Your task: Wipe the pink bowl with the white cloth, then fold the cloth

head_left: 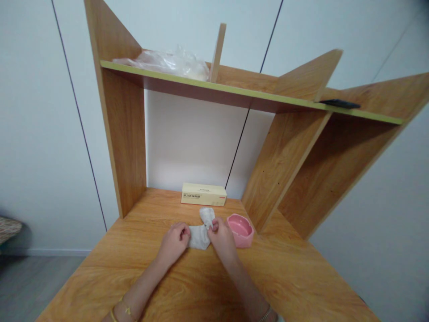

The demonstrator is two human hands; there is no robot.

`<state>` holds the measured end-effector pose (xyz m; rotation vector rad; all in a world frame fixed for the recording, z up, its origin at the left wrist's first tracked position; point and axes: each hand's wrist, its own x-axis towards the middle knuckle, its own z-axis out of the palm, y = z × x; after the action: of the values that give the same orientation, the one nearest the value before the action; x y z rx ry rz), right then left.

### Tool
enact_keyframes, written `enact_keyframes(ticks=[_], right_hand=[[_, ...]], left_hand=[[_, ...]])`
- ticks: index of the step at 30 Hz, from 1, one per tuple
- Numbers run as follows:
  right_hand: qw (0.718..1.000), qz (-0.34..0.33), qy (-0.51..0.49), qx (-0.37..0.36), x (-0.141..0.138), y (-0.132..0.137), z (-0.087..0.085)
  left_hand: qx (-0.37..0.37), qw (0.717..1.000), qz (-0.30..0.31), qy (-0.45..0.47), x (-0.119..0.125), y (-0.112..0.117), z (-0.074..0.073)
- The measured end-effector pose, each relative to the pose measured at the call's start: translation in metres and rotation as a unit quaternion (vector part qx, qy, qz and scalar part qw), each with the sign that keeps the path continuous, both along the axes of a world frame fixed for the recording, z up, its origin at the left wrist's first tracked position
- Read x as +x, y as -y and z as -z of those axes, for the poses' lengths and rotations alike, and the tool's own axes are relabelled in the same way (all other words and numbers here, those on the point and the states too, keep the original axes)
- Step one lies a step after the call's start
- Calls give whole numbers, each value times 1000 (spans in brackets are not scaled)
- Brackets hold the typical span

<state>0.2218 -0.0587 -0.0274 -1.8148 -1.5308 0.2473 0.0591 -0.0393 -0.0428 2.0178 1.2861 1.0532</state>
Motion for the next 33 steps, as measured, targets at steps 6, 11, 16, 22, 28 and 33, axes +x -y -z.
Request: enact_keyframes(ticks=[6, 11, 16, 22, 28, 33], right_hand=[[942, 32, -333, -12, 35, 39, 25], [890, 55, -443, -97, 60, 91, 51], [889, 86, -431, -129, 87, 132, 61], [907, 137, -386, -97, 98, 132, 43], [918, 96, -378, -76, 102, 115, 43], [931, 57, -361, -11, 107, 114, 53]], left_hand=[[12, 995, 87, -41, 11, 9, 2], [11, 980, 185, -71, 22, 23, 4], [29, 955, 265, -132, 32, 42, 4], [49, 949, 264, -164, 38, 52, 5], [42, 953, 241, -179, 38, 47, 5], [40, 947, 254, -193, 37, 48, 9]])
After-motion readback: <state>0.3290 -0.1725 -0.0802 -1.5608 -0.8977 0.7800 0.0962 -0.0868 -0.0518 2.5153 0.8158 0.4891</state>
